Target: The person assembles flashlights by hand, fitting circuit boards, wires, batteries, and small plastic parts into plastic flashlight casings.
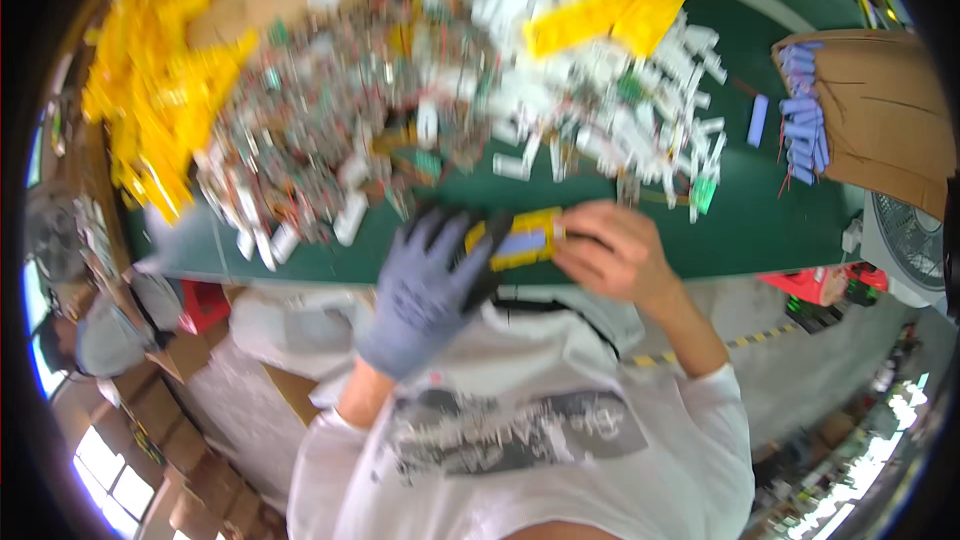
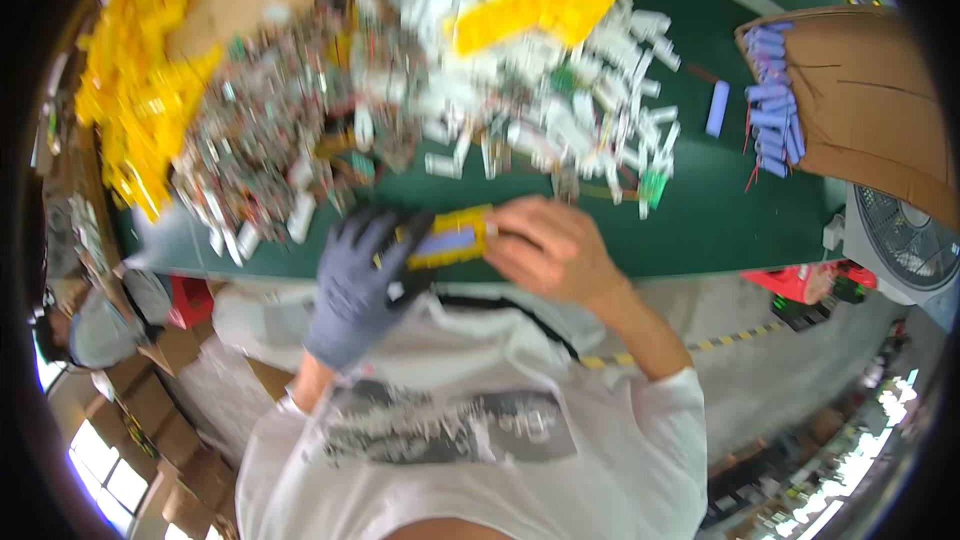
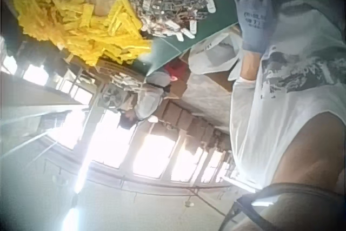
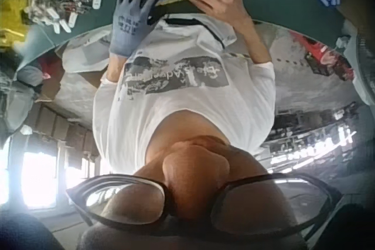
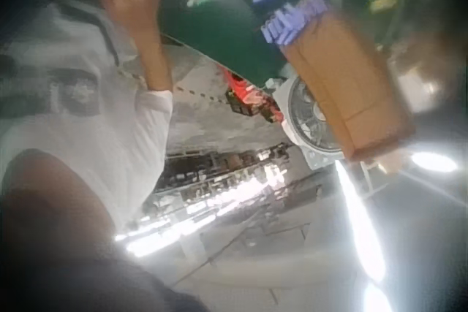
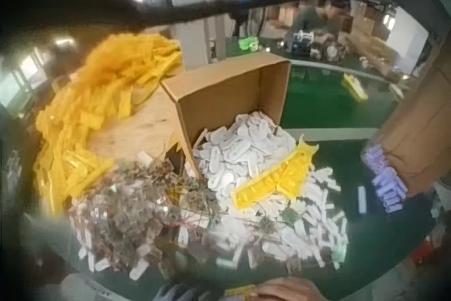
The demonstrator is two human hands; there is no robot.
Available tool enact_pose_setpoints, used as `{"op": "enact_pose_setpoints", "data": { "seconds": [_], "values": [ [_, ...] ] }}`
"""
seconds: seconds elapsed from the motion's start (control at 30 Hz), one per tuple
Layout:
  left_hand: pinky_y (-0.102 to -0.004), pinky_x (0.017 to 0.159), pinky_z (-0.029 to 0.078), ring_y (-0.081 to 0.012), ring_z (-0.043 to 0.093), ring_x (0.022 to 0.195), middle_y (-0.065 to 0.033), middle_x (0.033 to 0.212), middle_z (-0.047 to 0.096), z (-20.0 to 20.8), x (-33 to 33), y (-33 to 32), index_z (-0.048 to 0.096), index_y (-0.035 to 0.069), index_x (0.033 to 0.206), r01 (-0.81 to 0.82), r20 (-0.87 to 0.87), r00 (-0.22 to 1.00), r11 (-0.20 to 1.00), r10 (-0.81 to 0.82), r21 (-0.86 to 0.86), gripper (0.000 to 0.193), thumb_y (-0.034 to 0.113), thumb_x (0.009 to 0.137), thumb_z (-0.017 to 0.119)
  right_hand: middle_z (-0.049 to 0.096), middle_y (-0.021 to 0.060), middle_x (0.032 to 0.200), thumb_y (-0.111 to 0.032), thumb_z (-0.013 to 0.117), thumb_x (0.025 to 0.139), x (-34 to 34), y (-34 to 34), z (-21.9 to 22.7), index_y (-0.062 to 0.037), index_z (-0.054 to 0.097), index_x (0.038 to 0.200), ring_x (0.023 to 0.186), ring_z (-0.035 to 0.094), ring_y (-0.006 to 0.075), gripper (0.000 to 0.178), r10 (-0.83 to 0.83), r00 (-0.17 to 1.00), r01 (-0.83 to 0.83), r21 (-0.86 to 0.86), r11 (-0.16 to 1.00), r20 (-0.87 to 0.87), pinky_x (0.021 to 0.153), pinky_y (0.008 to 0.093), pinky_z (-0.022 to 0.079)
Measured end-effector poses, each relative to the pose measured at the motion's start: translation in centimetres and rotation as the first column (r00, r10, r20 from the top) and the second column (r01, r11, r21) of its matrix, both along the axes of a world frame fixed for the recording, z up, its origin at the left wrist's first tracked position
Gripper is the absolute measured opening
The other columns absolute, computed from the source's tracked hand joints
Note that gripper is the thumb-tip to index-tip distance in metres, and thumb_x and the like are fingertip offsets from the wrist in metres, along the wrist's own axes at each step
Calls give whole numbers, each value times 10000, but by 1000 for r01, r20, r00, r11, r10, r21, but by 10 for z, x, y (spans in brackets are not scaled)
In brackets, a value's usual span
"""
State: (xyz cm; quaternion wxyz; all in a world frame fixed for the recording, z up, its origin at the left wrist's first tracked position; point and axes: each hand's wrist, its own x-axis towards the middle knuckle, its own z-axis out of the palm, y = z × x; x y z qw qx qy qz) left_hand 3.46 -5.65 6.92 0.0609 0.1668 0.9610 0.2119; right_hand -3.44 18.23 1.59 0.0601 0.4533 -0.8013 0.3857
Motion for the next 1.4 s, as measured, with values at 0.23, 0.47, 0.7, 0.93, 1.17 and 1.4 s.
{"op": "enact_pose_setpoints", "data": {
  "seconds": [0.23,0.47,0.7,0.93,1.17,1.4],
  "values": [
    [-407,894,441,-295,549,988,-120,1076,564,17,-8,23,515,65,1284,88,82,994,960,-69,-265,578,239,760,686,649,31,842,-37,759,711,20,-3,5,-74,679,961,685,624,189,265,-253,951,301,-344,889,179,582,308,501],
    [-370,858,476,-293,621,951,-159,1032,634,99,-121,96,593,9,1130,-27,-244,969,999,37,44,517,83,659,793,656,57,758,-77,701,783,30,30,-6,-91,687,986,635,627,218,204,-359,757,628,-457,630,546,570,323,504],
    [-345,622,475,-183,586,618,-90,696,656,87,-439,218,684,-1,903,114,-215,963,971,-160,-210,266,144,698,772,662,74,837,-164,618,840,20,40,-24,-72,670,950,754,646,246,152,-262,825,529,-523,668,501,653,376,525],
    [-308,723,502,-187,638,771,-58,903,692,50,-650,180,668,14,1030,312,11,930,771,-368,-556,341,149,727,747,610,75,750,-156,602,843,26,42,-26,-79,636,899,707,634,238,102,-229,797,559,-540,629,559,628,368,531],
    [-342,756,508,-244,657,820,-106,961,692,35,-666,183,638,24,1114,405,-33,689,423,-724,-811,438,225,740,743,567,70,750,-98,556,836,23,45,-22,-69,603,1163,734,622,218,331,-260,795,559,-495,665,549,596,327,527],
    [-376,788,515,-301,675,870,-153,1020,693,68,-652,151,607,35,1198,97,16,379,22,-925,-995,536,300,752,740,580,65,816,-130,628,825,22,44,-13,-103,623,1170,702,617,216,345,-194,811,526,-543,655,553,570,336,524]
  ]
}}
